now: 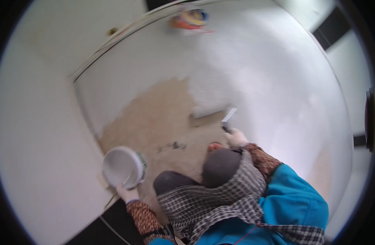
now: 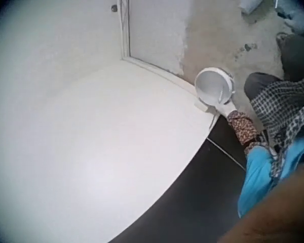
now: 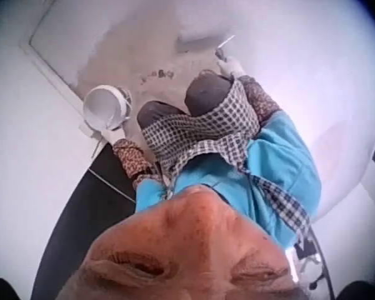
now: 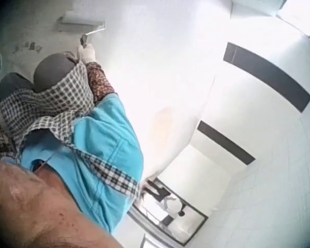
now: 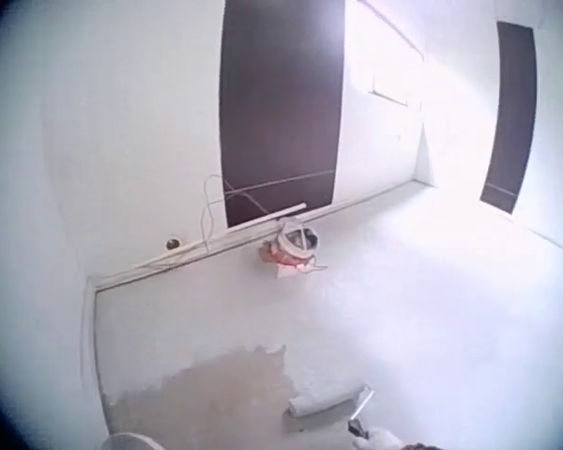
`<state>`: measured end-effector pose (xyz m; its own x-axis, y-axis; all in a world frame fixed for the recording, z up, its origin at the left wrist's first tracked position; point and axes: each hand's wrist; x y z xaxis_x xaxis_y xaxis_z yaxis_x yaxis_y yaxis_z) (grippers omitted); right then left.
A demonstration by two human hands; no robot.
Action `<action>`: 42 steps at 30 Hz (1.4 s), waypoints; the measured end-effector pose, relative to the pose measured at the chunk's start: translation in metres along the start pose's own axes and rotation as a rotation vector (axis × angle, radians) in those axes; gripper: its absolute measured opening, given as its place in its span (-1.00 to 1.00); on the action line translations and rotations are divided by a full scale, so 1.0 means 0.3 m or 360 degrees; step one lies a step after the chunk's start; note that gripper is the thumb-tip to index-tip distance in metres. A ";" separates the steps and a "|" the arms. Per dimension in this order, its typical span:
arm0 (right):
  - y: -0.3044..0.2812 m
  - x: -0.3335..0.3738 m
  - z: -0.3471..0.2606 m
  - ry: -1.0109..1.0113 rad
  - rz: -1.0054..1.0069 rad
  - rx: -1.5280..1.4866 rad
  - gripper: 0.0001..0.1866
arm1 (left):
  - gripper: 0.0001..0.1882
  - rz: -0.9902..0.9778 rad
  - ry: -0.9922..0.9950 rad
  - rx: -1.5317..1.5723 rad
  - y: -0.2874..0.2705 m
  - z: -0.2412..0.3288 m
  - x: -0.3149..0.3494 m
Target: The person is painting a floor using a paint roller and a bucket of white paint.
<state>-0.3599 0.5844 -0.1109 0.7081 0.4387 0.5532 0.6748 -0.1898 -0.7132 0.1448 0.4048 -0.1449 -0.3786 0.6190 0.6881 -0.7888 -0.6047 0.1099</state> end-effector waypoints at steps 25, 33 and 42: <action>-0.097 0.167 -0.353 -0.0406 -0.0309 -0.0266 -0.81 | -0.53 0.0035 -0.0125 0.0294 0.003 -0.028 0.171; -0.008 0.300 -0.729 -0.1289 -0.0327 0.0522 -0.68 | -0.47 0.0047 -0.0120 0.0177 -0.029 -0.092 0.151; 0.094 0.392 -0.894 -0.1802 -0.0276 0.0811 -0.68 | -0.39 0.0079 0.0069 -0.0151 -0.038 -0.083 0.172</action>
<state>-0.2017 0.3950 0.0495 -0.1279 0.9794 0.1565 0.4052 0.1956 -0.8930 0.1223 0.4562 -0.1285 -0.4375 0.6119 0.6590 -0.8102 -0.5861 0.0064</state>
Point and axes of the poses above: each hand's wrist, its own x-axis away from the middle knuckle, its own y-axis out of the palm, z = x × y, and after that the axes turned 7 degrees about z, right-handed
